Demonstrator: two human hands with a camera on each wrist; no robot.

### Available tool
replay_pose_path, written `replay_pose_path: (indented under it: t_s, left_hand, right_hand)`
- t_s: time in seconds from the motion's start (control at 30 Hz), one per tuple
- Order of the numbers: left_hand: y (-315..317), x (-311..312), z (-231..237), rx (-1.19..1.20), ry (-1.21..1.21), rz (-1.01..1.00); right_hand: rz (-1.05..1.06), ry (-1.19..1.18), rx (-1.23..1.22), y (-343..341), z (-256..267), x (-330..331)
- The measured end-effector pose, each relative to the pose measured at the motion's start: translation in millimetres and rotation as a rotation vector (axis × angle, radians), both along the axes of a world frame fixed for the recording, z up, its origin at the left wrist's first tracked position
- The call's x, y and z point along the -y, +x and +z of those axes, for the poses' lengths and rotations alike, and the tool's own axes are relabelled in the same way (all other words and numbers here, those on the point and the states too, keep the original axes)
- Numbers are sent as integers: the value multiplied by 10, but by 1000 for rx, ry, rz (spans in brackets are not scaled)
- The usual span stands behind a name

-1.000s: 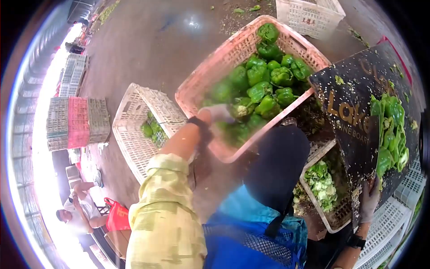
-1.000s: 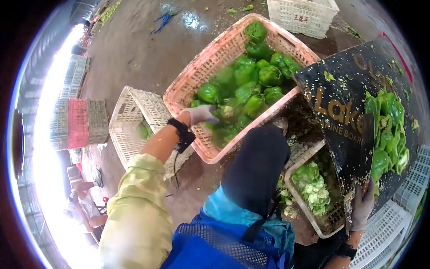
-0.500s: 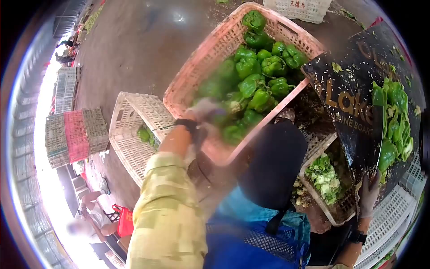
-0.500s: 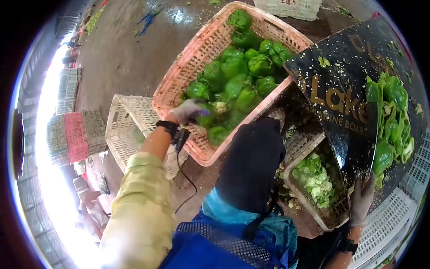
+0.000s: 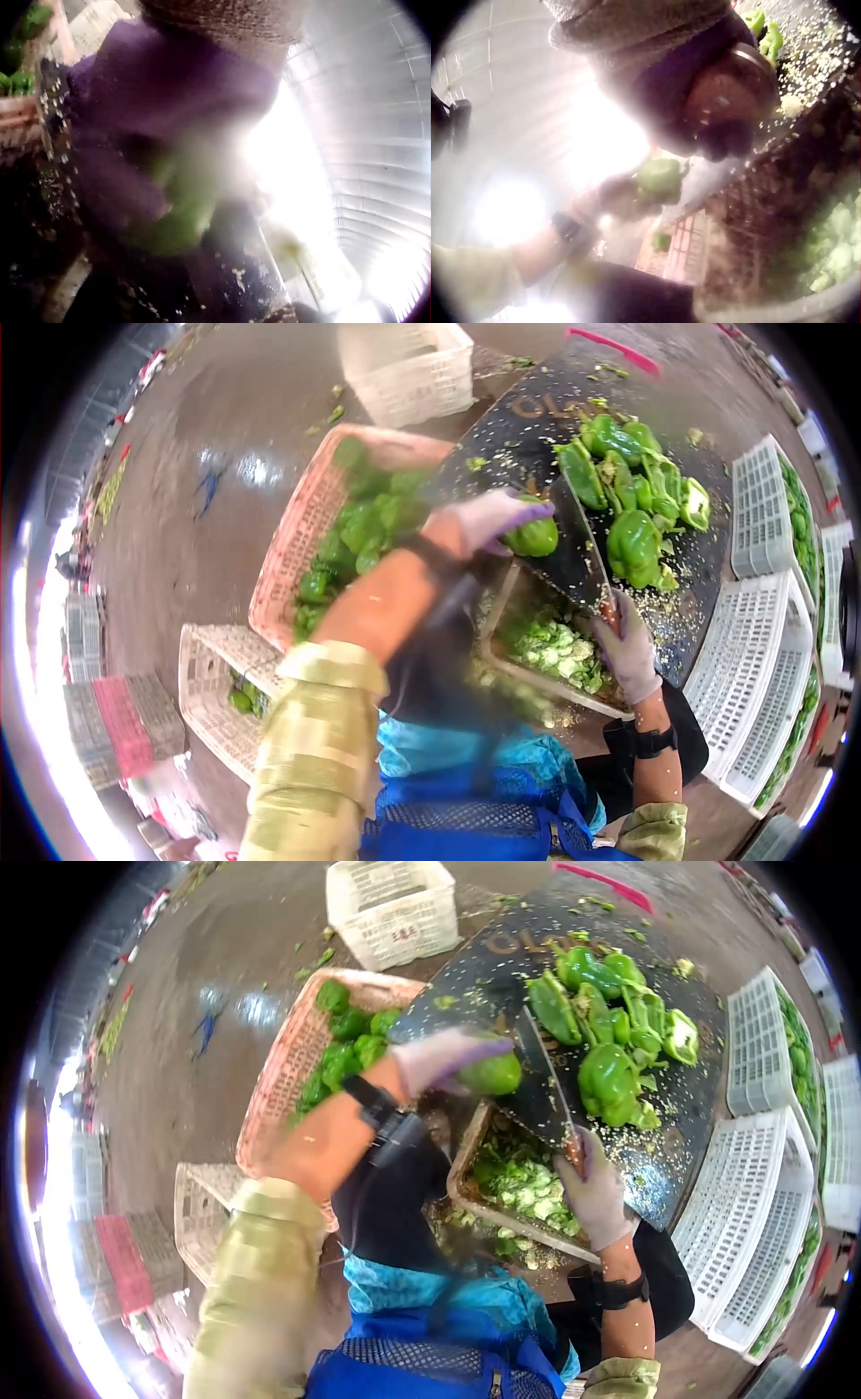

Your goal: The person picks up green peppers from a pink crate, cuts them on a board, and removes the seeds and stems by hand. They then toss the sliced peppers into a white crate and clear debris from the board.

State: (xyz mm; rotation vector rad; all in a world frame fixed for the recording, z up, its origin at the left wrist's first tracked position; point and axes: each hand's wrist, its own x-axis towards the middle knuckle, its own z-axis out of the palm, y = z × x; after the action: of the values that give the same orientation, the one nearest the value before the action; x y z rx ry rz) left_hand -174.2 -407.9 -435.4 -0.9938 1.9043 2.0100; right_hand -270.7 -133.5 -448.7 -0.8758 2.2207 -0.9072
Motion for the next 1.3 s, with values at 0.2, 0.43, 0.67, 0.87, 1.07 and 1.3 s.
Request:
replay_pose_path:
  t_s: [0.2,0.43,0.67,0.87,1.07,1.3]
  left_hand:
    - [-312,-434,-536,-322,166,76]
    - [-262,-446,-859,-457,-168,-23]
    - [-216,-517,-696,-257,444,378]
    - [-132,-510,-511,-345,96,198]
    - [-356,-658,-614,-207,158,419]
    - [-506,-514,-674,-262,67,463]
  right_hand:
    - [-191,-133,174,-4,-49,-93]
    - [-241,-130,-9,62,372,43]
    - [-73,-199,-306,358,559,87]
    - [111,79,-377,192,181,50]
    - [165,137,-318,29,128,205]
    - [105,239,-270,-3,48,444]
